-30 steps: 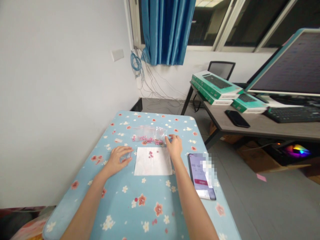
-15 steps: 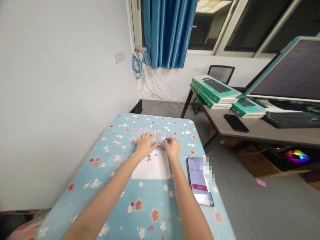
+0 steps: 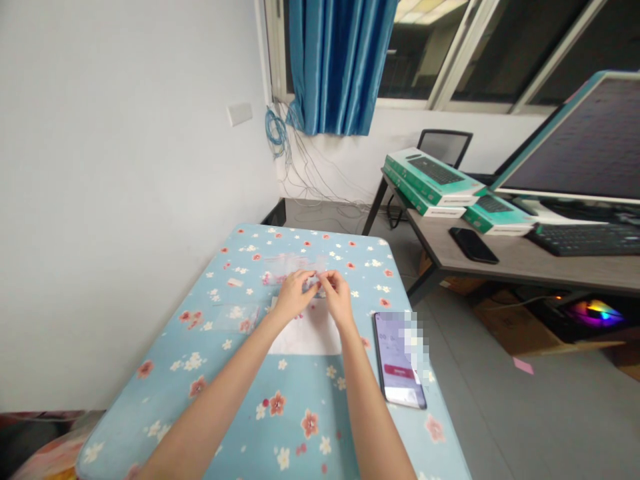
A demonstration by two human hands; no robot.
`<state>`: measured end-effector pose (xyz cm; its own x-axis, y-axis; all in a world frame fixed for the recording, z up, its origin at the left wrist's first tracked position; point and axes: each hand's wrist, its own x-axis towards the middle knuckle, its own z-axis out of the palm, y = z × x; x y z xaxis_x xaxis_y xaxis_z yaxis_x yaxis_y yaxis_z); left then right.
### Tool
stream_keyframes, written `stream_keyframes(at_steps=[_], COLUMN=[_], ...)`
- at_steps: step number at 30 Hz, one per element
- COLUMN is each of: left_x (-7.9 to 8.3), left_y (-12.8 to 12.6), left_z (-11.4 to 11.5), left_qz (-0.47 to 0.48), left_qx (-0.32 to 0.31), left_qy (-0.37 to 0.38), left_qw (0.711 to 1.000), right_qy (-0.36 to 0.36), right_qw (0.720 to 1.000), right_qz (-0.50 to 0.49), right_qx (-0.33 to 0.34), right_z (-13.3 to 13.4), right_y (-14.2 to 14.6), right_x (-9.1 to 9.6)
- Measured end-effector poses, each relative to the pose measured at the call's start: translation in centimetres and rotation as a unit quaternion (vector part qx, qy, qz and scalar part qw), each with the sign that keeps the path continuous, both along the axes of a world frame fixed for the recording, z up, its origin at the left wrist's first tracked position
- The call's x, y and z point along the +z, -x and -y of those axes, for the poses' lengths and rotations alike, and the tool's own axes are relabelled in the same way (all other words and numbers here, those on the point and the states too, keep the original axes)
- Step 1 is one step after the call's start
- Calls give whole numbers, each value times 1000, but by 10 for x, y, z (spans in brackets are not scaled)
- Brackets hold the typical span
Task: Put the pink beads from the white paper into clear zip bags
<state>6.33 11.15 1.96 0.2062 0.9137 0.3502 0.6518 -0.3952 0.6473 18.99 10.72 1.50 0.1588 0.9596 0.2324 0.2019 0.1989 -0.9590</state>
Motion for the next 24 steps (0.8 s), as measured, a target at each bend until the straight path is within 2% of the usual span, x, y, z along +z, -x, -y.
stream_keyframes(at_steps=[4, 9, 13, 19, 24], left_x=[11, 19, 8, -9, -14], left_y=[10, 35, 55, 70, 72], left_z=[20, 48, 64, 75, 74], left_qz=[134, 190, 131, -42, -89], left_qx=[1, 27, 60, 8, 4], left_qy=[19, 47, -16, -112, -144], left_qw=[991, 980, 989, 993, 986], right_qy=[-21, 2, 52, 152, 168], right_qw=[997, 994, 990, 967, 963], right_qz=[-56, -59, -103, -195, -201], right_qx=[48, 93, 79, 55, 60], right_z=[21, 44, 55, 65, 70], right_y=[13, 28, 36, 40, 29], right_x=[19, 28, 20, 2, -3])
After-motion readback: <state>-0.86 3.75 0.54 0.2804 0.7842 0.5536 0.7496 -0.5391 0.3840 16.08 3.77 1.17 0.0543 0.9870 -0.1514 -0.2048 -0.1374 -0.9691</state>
